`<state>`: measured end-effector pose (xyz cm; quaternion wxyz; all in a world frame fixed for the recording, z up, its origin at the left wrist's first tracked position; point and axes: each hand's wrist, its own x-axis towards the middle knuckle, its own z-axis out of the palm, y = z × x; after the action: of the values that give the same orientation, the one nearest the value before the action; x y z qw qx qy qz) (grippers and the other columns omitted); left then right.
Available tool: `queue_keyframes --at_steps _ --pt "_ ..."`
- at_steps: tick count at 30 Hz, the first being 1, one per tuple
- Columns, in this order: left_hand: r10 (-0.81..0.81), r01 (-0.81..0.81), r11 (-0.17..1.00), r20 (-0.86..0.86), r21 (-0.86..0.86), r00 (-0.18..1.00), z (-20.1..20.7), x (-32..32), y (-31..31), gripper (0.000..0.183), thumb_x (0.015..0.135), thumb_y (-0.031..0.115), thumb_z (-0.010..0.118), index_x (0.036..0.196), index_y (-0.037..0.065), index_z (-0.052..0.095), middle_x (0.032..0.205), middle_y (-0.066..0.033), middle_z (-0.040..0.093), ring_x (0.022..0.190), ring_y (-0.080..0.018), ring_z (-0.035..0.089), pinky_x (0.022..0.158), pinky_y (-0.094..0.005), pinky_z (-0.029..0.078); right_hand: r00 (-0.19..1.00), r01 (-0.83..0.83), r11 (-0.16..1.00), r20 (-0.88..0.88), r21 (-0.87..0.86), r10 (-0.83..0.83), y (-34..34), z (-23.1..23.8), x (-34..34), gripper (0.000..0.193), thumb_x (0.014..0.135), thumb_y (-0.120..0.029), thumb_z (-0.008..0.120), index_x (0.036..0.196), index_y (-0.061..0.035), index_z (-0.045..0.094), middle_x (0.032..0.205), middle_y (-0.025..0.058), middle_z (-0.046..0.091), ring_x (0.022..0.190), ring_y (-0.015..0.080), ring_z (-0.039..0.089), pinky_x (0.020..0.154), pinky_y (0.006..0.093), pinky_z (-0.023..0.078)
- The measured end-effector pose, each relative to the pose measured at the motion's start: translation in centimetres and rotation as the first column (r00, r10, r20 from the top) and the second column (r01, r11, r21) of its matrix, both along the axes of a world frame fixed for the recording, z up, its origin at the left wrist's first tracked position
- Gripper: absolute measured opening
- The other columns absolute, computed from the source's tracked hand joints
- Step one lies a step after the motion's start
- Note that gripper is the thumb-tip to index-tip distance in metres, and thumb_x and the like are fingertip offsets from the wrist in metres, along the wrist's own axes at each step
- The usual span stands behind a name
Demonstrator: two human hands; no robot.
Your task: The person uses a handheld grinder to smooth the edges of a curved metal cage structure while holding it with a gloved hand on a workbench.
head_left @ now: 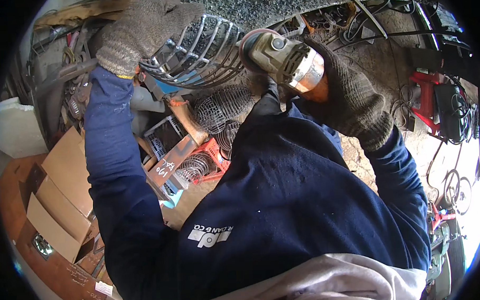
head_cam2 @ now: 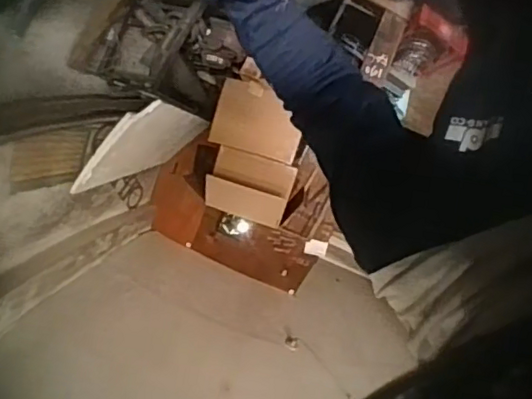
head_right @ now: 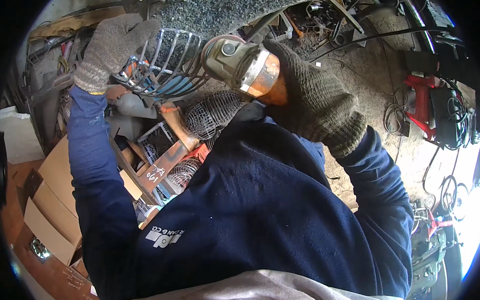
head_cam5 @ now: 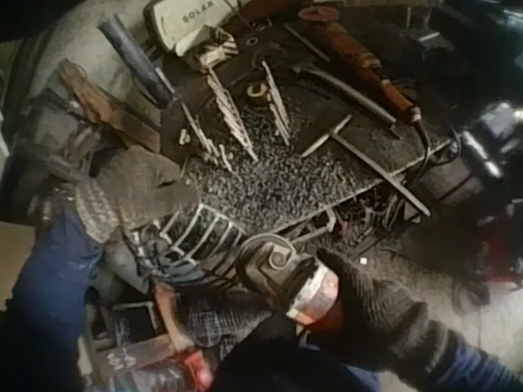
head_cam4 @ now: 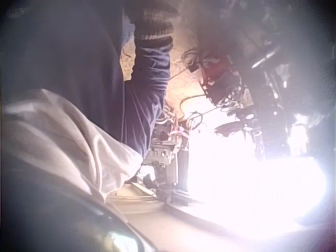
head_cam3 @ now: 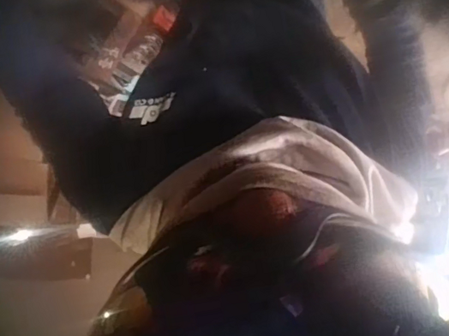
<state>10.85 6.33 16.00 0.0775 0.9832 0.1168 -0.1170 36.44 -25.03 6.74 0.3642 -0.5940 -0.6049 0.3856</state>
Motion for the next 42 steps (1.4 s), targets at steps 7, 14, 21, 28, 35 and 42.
queue_keyframes --at_steps 7,14,21,28,35,42 --pt "0.230 -0.233 0.967 -0.033 -0.101 0.973 -0.1 2.5 -1.3 0.030 0.100 0.038 0.062 0.102 0.012 0.074 0.077 -0.0089 0.061 0.068 -0.0242 0.059 0.066 -0.0390 0.048 0.992 -0.020 1.000 0.128 -0.013 0.021 1.0 2.1 0.1 0.087 0.078 -0.022 0.086 0.149 -0.0062 0.040 0.131 0.0184 0.062 0.121 0.0337 0.061 0.103 0.0411 0.049" --pt "0.296 -0.294 0.954 0.029 -0.064 0.955 -0.3 2.8 -1.7 0.049 0.096 0.050 0.065 0.081 0.004 0.066 0.064 -0.0092 0.050 0.059 -0.0217 0.049 0.061 -0.0394 0.044 0.985 -0.045 0.990 0.158 -0.131 0.066 2.2 4.4 -0.2 0.086 0.079 -0.027 0.086 0.149 -0.0082 0.041 0.127 0.0186 0.064 0.116 0.0353 0.065 0.100 0.0408 0.051" --pt "0.209 -0.207 0.976 0.030 -0.061 0.977 0.3 3.3 -2.2 0.047 0.097 0.049 0.064 0.082 0.004 0.067 0.067 -0.0093 0.053 0.061 -0.0223 0.050 0.061 -0.0404 0.044 0.993 -0.110 0.994 0.047 -0.004 0.110 2.5 3.6 0.2 0.086 0.078 -0.025 0.086 0.149 -0.0058 0.041 0.129 0.0200 0.063 0.118 0.0349 0.063 0.101 0.0413 0.050" --pt "0.107 -0.107 0.994 0.021 0.025 0.994 0.6 2.5 -1.5 0.037 0.097 0.045 0.065 0.099 0.009 0.074 0.076 -0.0107 0.062 0.065 -0.0264 0.056 0.062 -0.0401 0.046 0.952 -0.088 0.955 0.257 -0.284 0.164 2.1 4.5 0.2 0.086 0.078 -0.025 0.086 0.149 -0.0061 0.041 0.128 0.0213 0.063 0.118 0.0371 0.064 0.100 0.0429 0.051" --pt "0.042 -0.040 0.999 0.081 -0.021 0.996 -0.3 2.3 -1.2 0.032 0.096 0.042 0.067 0.106 0.013 0.076 0.079 -0.0113 0.066 0.069 -0.0283 0.062 0.064 -0.0411 0.049 0.944 -0.092 0.970 0.290 -0.226 0.158 2.6 5.5 0.4 0.087 0.079 -0.027 0.085 0.150 -0.0081 0.039 0.126 0.0212 0.064 0.116 0.0394 0.064 0.098 0.0443 0.053" --pt "0.210 -0.201 0.974 0.074 -0.108 0.975 -0.3 2.0 -1.9 0.034 0.095 0.042 0.068 0.108 0.011 0.077 0.091 -0.0126 0.073 0.078 -0.0290 0.069 0.071 -0.0389 0.053 0.991 -0.104 0.992 0.089 0.068 0.098 2.6 2.6 -0.7 0.087 0.078 -0.022 0.086 0.149 -0.0062 0.039 0.132 0.0203 0.061 0.122 0.0346 0.061 0.103 0.0420 0.050"
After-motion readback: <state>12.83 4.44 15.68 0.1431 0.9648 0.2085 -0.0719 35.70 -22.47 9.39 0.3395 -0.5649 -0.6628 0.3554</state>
